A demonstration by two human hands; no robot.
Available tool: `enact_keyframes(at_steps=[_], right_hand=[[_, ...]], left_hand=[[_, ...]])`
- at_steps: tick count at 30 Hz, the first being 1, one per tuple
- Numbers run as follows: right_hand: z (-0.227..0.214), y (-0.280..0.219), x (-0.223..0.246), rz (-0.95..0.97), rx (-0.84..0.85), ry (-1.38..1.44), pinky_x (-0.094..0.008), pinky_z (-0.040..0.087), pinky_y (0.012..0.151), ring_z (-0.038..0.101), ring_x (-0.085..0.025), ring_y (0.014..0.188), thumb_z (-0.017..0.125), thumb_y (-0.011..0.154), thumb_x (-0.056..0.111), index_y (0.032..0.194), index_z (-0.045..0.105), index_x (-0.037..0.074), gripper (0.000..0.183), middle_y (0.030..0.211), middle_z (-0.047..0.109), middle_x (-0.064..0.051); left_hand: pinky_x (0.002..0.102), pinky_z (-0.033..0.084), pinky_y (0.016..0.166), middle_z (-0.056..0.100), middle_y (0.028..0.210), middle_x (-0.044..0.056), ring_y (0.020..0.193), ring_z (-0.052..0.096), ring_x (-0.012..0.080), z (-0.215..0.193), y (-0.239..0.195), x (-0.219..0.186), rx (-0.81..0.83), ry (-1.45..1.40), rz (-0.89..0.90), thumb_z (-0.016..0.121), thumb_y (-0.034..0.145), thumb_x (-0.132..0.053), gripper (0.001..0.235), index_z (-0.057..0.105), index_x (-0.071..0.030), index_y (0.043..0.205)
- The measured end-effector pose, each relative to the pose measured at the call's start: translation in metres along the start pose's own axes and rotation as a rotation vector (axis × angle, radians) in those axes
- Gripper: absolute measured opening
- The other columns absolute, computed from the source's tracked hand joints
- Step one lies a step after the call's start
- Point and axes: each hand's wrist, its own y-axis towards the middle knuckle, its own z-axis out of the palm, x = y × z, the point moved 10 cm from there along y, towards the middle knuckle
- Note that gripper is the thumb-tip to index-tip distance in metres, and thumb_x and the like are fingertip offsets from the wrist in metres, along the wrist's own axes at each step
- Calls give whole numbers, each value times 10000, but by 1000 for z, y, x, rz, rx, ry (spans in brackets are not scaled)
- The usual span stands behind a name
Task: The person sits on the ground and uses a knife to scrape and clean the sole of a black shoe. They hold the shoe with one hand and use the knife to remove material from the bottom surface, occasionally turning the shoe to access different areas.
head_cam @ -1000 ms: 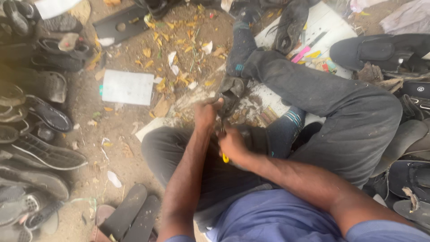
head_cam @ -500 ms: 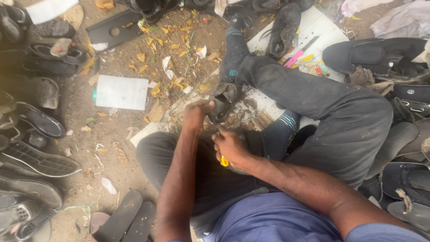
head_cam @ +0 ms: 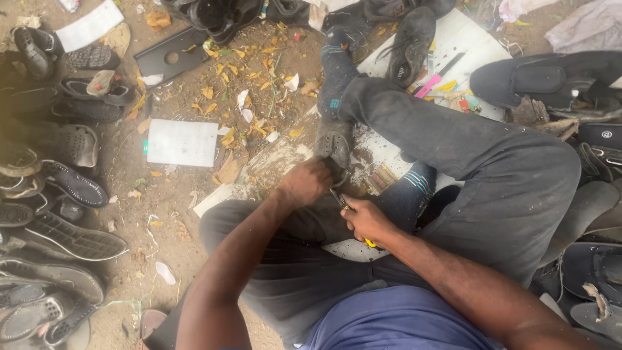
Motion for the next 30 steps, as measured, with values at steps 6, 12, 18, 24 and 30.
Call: enact_keyframes(at_steps=[6,12,18,24,30], right_hand=[[-49,9,4,-322,-5,-804,-462,540,942,696,-399,1114,600,977,275,1448,549,128,496,1164,722,-219],[-82,72,61,-292,-72,-780,-452,547,847,707,-358,950,588,989,264,1439,603,202,455,1070,739,-252],[-88,112,100,-508,-159,-506,-385,543,724,705,-249,762,633,954,251,1436,583,147,495,910,739,-203],[-64,89,95,-501,-311,-613,-462,535,727,702,-378,823,594,1005,208,1494,491,87,514,922,701,-268],[-58,70,100,-540,-335,-639,-506,530,755,698,-430,865,564,970,186,1504,477,99,548,906,689,-275]], left_hand=[[395,397,1104,706,1006,56,1049,627,210,4,7,-31,-53,-26,-141,592,906,-193,200,733,-92,1007],[384,462,999,693,992,25,991,634,178,27,36,45,-171,-107,-351,636,952,-96,137,742,-142,1024],[393,525,757,677,891,48,884,669,242,38,30,121,-672,-736,-664,784,909,-219,167,732,-77,838],[333,538,669,687,830,11,729,670,163,86,26,136,-654,-1312,-906,744,903,-195,121,776,-91,851],[311,515,620,672,825,37,681,653,150,76,19,140,-742,-1473,-843,761,906,-147,120,770,-41,850]])
